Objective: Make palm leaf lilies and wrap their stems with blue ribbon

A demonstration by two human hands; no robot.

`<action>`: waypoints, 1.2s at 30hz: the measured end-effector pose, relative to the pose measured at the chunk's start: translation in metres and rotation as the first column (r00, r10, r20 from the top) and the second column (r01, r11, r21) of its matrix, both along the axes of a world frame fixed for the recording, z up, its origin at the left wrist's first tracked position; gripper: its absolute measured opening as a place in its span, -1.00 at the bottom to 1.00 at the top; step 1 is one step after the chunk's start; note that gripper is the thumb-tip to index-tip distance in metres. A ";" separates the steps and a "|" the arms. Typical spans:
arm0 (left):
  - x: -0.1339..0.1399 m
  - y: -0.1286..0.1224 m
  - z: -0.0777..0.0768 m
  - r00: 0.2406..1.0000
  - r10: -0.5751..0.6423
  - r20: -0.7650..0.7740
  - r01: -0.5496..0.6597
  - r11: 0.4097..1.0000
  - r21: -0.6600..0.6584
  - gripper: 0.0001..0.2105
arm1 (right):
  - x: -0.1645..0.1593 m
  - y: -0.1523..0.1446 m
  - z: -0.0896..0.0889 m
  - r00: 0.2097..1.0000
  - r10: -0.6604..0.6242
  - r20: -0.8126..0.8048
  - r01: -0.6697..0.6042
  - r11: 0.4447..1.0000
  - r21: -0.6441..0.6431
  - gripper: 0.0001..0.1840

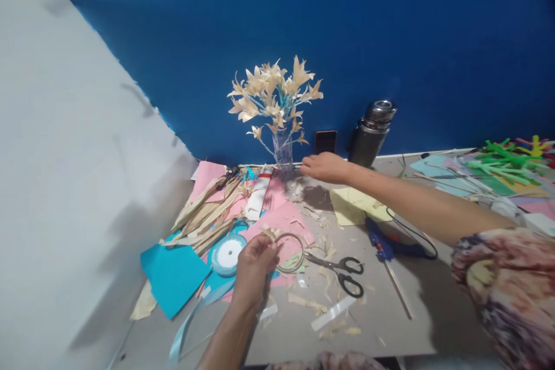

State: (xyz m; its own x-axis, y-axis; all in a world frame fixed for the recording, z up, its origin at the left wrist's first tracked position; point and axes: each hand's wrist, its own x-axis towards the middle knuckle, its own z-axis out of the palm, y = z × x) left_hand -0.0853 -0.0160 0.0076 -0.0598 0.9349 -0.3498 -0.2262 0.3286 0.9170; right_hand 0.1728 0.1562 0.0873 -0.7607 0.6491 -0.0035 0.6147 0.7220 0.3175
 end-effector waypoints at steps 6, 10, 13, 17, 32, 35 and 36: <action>-0.003 0.000 -0.001 0.996 0.082 0.047 -0.081 0.997 -0.011 -0.61 | 0.097 -0.035 0.022 0.960 -0.215 -0.179 0.240 0.961 0.135 -0.70; 0.000 -0.001 0.009 0.976 0.097 0.197 -0.107 0.993 0.043 -0.56 | 0.117 -0.094 0.002 0.882 -0.316 -0.349 0.361 0.930 0.068 -0.74; 0.008 -0.001 0.020 0.969 0.001 0.245 -0.018 0.998 0.067 -0.58 | 0.104 -0.141 -0.021 0.744 -0.289 -0.602 0.274 0.954 -0.120 -0.75; 0.022 0.001 0.031 0.948 -0.159 0.278 0.137 0.986 0.095 -0.64 | 0.082 -0.185 -0.039 0.643 -0.265 -0.719 0.218 0.963 -0.159 -0.73; 0.011 -0.024 0.040 0.813 -0.216 0.542 0.208 0.975 0.076 -0.88 | 0.094 -0.248 -0.091 0.421 -0.459 -0.782 0.500 0.837 -0.221 -0.76; 0.006 -0.022 0.040 0.765 -0.190 0.615 0.162 0.982 0.102 -0.88 | 0.125 -0.245 -0.093 0.446 -0.694 -0.565 0.742 0.640 -0.201 -0.72; 0.006 -0.022 0.041 0.736 -0.181 0.652 0.147 0.983 0.108 -0.88 | 0.140 -0.242 -0.092 0.416 -0.745 -0.521 0.801 0.572 -0.179 -0.71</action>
State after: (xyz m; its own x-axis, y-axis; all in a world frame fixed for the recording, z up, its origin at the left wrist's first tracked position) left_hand -0.0795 -0.0378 0.0485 0.3241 0.9245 -0.2007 -0.7242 0.3789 0.5761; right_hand 0.3132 -0.0854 -0.0048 0.2023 0.9392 0.2773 0.9706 -0.1545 -0.1847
